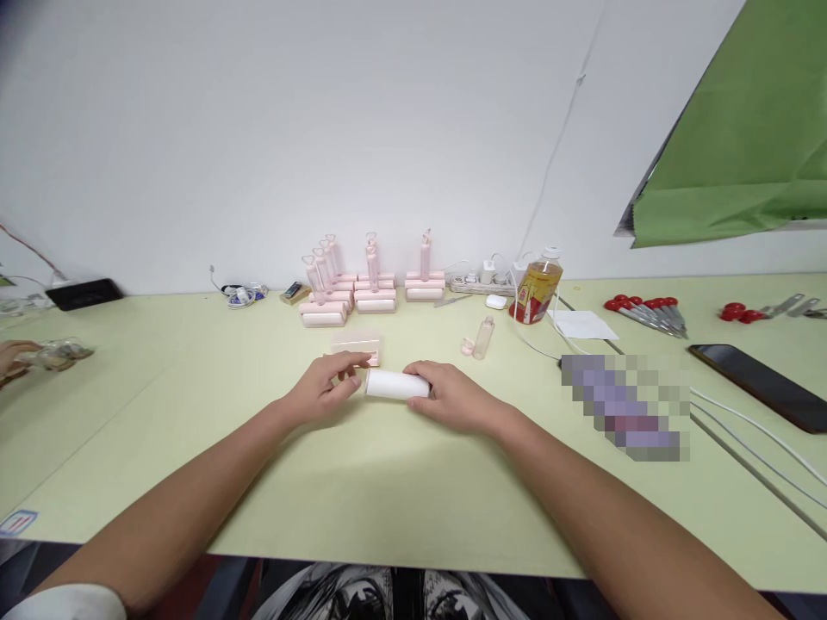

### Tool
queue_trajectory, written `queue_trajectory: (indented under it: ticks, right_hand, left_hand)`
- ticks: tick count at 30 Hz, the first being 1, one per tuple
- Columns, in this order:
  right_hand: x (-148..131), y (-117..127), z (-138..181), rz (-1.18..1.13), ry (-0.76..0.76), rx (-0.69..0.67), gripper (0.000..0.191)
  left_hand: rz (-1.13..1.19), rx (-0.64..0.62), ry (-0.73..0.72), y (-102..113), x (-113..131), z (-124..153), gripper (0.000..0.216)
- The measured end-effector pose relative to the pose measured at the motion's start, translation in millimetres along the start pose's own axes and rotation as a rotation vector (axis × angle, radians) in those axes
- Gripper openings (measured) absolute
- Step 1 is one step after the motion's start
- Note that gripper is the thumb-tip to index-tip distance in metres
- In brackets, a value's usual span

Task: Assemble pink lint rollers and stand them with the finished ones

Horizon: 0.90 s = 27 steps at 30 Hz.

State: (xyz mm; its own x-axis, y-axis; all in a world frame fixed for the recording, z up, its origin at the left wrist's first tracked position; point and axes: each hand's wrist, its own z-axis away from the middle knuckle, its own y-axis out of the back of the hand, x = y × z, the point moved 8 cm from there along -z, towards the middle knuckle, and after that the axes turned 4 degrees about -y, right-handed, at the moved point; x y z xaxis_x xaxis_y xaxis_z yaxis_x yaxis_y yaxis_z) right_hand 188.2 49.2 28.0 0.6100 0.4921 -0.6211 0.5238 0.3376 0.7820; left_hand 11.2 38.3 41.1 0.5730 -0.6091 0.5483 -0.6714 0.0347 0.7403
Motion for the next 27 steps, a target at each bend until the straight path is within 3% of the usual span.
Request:
queue_trajectory:
  ticks: [3, 12, 27]
  right_hand:
    - [-1.0, -0.4, 0.1, -0.031, 0.018, 0.002, 0.034]
    - [-1.1, -3.0, 0.5, -0.036, 0.015, -0.019, 0.036]
    - [4.1, 0.3, -1.2, -0.096, -0.004, -0.006, 0.033]
  left_hand:
    - [0.109, -0.038, 0.013, 1.6, 4.2, 1.6, 0.042]
    - [0.104, -0.122, 0.057, 2.7, 9.2, -0.7, 0.027]
    - [0.168, -0.054, 0.095, 4.9, -7.5, 1.8, 0.036]
